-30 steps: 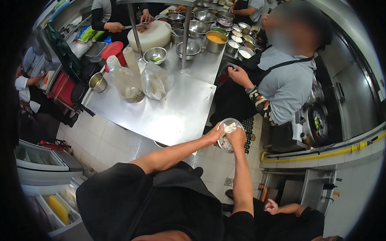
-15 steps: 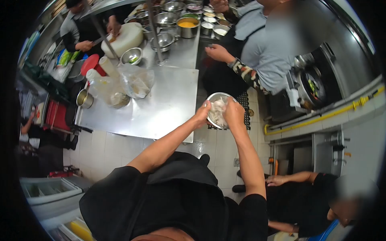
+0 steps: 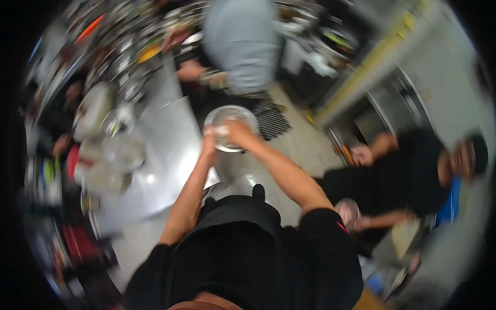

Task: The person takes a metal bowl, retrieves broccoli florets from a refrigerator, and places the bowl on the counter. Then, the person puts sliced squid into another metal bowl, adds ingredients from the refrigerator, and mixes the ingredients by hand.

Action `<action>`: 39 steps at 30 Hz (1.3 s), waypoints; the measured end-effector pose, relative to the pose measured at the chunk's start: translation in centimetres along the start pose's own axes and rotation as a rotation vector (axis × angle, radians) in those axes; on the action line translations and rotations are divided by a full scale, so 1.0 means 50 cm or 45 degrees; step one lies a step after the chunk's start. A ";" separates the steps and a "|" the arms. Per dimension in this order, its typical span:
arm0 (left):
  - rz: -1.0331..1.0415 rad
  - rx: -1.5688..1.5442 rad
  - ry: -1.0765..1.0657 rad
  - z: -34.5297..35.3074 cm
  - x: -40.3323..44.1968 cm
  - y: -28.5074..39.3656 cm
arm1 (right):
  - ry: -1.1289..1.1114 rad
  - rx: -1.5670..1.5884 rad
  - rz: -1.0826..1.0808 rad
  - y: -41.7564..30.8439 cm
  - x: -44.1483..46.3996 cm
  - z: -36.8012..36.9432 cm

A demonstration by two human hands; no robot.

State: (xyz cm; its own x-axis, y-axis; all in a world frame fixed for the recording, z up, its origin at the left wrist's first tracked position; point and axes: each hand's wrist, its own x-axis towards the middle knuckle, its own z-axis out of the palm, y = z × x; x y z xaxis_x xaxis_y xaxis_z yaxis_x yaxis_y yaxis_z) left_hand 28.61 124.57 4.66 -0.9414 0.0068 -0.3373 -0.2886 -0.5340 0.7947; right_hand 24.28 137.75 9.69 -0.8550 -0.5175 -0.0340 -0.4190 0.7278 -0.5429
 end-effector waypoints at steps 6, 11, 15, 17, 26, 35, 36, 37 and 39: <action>-0.056 0.051 -0.178 -0.011 0.014 -0.028 | 0.302 -0.129 0.087 -0.025 -0.022 -0.025; 0.004 0.134 -0.092 0.055 -0.020 0.025 | -0.008 -0.143 0.176 -0.028 -0.033 -0.063; -0.036 0.125 -0.144 0.075 -0.023 0.011 | 0.093 -0.110 0.027 0.008 -0.018 -0.028; -0.075 0.132 -0.167 0.086 -0.029 0.015 | 0.052 -0.188 0.068 0.004 -0.031 -0.085; -0.077 0.069 -0.214 0.096 -0.032 0.025 | -0.142 -0.003 0.175 -0.003 -0.056 -0.074; 0.079 0.004 -0.046 0.083 -0.007 -0.054 | 0.493 0.036 0.207 0.041 -0.046 0.011; 0.012 -0.016 -0.016 0.057 0.003 -0.067 | 0.566 0.141 0.100 0.047 -0.061 0.003; -0.032 0.107 0.021 0.051 0.007 -0.078 | 0.473 0.205 0.039 0.050 -0.069 -0.016; -0.052 0.331 0.039 0.075 -0.016 -0.061 | 0.328 0.255 0.110 0.031 -0.078 -0.057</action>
State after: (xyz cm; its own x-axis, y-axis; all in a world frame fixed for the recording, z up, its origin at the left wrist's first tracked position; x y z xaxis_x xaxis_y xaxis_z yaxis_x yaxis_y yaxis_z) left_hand 29.61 129.36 4.39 -0.9236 -0.0038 -0.3834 -0.3649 -0.2989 0.8818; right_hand 26.09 142.15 11.38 -0.9446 -0.3082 0.1126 -0.2950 0.6477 -0.7024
